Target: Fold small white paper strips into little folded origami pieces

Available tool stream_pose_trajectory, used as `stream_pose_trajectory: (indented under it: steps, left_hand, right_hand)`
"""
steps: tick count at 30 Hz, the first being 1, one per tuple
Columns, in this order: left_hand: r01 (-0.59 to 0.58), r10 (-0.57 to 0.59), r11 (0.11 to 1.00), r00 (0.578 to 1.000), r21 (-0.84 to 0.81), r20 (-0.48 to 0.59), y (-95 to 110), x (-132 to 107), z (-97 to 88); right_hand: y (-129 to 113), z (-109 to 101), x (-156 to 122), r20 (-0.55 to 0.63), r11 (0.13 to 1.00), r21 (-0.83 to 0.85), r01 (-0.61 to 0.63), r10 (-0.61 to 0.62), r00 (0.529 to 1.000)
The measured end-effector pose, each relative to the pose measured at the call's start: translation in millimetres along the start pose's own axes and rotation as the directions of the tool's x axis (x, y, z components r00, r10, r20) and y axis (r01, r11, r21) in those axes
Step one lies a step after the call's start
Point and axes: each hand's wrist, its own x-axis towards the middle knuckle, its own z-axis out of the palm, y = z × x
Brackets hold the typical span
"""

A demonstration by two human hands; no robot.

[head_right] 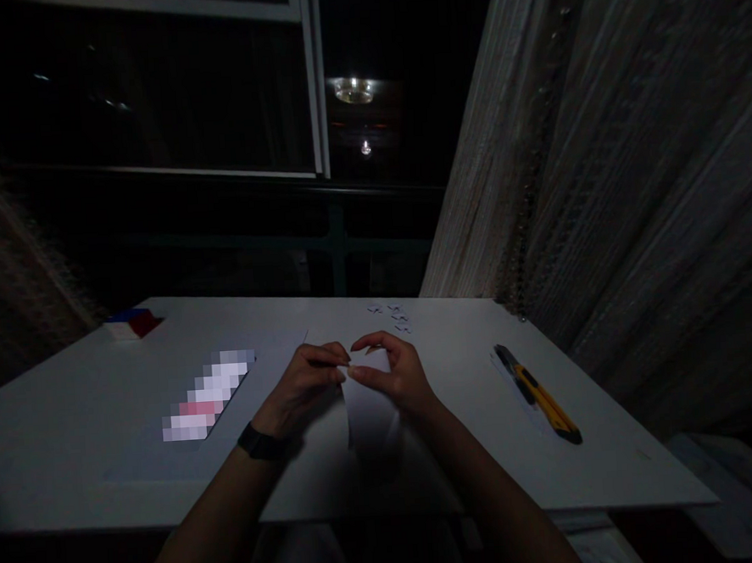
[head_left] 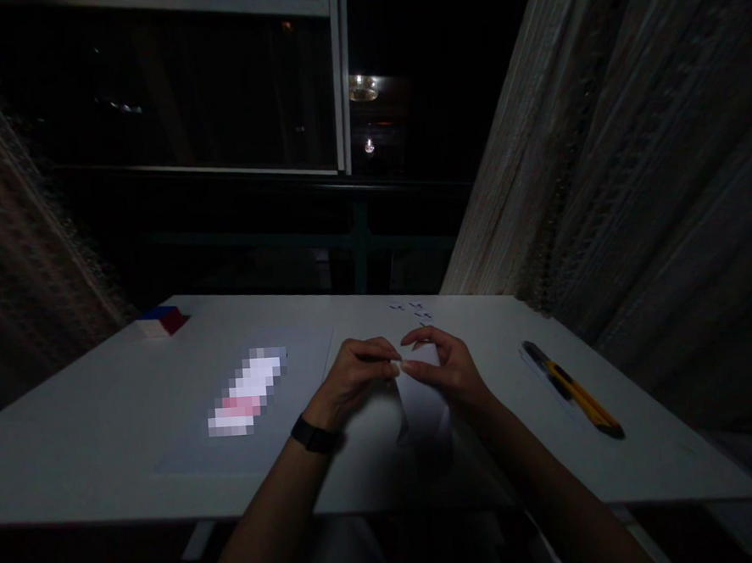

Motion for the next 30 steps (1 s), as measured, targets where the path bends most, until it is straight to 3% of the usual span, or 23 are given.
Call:
stream_pose_trajectory:
  steps: [7,18,24,26,30]
  left_hand:
    - [0.001,0.0,1.0,1.0,-0.026,0.017,1.5,-0.6,1.1]
    - [0.012,-0.015,0.999,0.999,-0.046,-0.051,2.2,-1.5,3.7]
    - [-0.022,0.016,0.999,0.981,-0.032,-0.191,5.1,0.3,0.7]
    - [-0.005,0.018,0.998,0.979,0.063,-0.204,5.0,0.8,-1.1]
    - [-0.037,0.069,0.912,0.996,0.409,-0.064,4.9,0.8,1.0]
  right_hand:
    - [-0.1,0.7,-1.2,0.025,0.998,0.048,-0.047,0.046,0.999]
    - [-3.7,2.3,-3.5,0.005,0.995,0.058,-0.085,0.085,0.996]
    - [-0.9,0.8,-2.9,-0.041,0.997,0.038,-0.075,0.076,0.996]
    - [1.0,-0.7,-0.8,-0.082,0.999,0.004,-0.054,0.054,0.995]
    - [2.9,-3.7,4.4,-0.134,0.995,-0.104,0.006,-0.02,0.991]
